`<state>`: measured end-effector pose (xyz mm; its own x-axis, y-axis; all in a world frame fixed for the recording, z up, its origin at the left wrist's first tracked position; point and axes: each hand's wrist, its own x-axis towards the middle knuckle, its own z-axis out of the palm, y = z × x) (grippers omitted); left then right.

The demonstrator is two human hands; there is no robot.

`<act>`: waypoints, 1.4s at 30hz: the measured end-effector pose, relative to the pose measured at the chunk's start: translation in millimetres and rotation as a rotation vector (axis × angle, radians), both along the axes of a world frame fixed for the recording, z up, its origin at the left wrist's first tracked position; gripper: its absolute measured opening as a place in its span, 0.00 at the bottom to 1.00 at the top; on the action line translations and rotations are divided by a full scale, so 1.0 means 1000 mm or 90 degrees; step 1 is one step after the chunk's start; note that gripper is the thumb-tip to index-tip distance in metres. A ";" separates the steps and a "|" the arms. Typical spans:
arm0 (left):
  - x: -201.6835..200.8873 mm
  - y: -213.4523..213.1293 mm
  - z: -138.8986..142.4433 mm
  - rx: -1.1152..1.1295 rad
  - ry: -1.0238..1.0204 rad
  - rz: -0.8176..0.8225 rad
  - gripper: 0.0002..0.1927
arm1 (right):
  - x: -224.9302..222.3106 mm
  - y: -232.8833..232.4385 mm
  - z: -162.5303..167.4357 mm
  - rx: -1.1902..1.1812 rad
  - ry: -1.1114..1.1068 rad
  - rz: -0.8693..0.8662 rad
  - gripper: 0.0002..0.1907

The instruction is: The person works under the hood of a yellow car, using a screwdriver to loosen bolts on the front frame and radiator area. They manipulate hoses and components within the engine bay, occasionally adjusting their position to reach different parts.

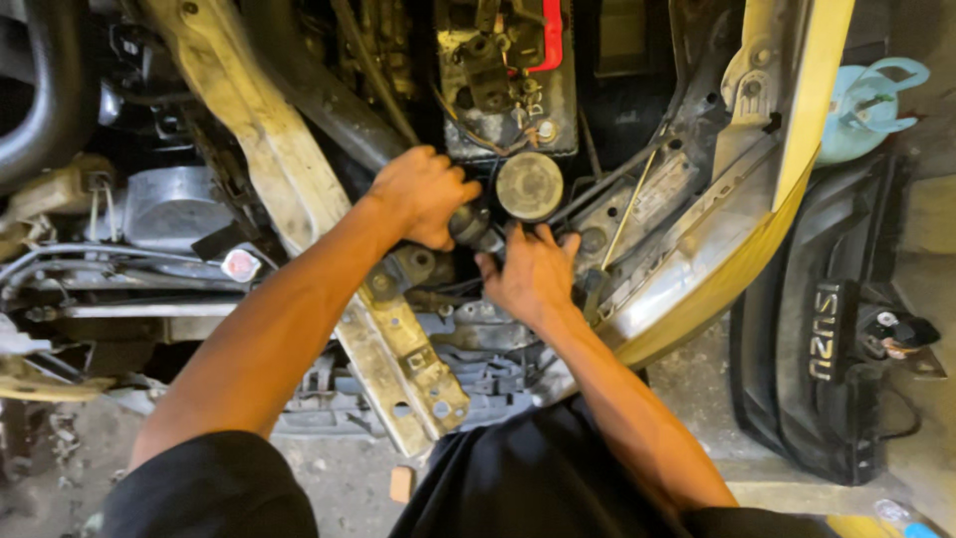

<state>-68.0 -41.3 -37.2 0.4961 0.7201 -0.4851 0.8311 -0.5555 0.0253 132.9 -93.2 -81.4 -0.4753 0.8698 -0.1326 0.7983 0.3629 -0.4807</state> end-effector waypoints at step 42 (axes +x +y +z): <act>-0.028 0.007 0.017 -0.137 -0.080 -0.083 0.21 | 0.019 0.009 -0.008 -0.042 0.097 0.133 0.44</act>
